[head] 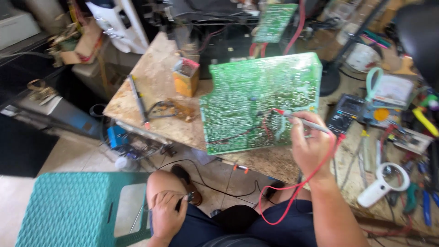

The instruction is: The person is repairing a television circuit board by soldering components and using a multimeter to test electrical connections.

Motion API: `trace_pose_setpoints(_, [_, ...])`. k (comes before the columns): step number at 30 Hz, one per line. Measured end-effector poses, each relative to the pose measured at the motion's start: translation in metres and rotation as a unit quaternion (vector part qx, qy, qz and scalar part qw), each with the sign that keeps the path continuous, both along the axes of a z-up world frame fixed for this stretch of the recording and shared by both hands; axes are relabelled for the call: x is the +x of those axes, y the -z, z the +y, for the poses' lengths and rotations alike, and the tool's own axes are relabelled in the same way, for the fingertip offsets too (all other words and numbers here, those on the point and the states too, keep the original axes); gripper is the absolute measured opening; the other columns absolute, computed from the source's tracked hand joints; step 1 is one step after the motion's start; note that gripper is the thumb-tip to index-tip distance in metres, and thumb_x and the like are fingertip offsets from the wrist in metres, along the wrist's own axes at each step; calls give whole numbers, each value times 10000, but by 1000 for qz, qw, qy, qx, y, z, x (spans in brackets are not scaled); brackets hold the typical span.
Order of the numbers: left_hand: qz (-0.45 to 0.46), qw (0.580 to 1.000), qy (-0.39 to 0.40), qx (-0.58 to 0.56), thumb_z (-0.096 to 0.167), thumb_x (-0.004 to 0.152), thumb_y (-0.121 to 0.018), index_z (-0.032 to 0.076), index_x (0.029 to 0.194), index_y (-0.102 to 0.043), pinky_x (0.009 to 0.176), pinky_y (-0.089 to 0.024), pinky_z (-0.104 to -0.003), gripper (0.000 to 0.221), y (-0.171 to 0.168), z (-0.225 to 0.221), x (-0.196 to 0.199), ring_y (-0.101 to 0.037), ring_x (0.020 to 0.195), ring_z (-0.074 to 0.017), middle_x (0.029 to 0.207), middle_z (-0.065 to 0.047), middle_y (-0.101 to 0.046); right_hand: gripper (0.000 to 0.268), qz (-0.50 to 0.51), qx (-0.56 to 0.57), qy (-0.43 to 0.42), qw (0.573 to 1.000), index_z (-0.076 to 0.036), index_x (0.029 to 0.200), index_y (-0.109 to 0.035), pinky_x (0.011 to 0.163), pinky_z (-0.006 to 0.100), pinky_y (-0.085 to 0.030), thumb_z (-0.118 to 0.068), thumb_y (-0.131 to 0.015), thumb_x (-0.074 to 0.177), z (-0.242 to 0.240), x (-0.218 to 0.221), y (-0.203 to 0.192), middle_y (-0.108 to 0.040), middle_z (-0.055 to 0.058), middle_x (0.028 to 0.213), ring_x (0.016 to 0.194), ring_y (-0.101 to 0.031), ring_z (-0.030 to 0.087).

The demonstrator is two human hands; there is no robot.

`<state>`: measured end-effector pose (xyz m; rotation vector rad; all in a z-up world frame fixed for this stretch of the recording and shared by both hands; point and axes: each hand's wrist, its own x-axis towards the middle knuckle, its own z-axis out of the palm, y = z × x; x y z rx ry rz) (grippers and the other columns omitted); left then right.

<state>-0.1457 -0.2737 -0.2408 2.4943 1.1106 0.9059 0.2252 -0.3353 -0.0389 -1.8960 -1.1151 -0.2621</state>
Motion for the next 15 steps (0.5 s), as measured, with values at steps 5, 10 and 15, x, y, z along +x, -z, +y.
trace_pose_setpoints(5, [18,994,-77,71,262,857,-719,221,768,-747,943,-384,-315,102,19,-3,3,-651,885,-154,837,110,-725,134,16,-5,-9,1000,-101,988,-733,618,268,-518,-134,-604,985,2,-2,-12,-748,-2,936,707,-659,122])
trace_pose_setpoints(10, [40,997,-56,44,249,854,-716,212,792,-749,948,-402,-355,80,20,-3,6,-655,918,-176,861,91,-732,129,11,-14,-12,1000,-93,1001,-733,497,260,-406,-118,-607,991,-1,0,-10,-742,-4,903,565,-529,94])
trace_pose_setpoints(15, [26,999,-3,22,191,873,-708,184,812,-734,929,-404,-360,67,4,-3,14,-650,912,-178,876,69,-729,120,5,13,-23,1000,-58,982,-720,568,302,-450,-89,-607,1006,-2,1,-1,-728,29,888,686,-606,161])
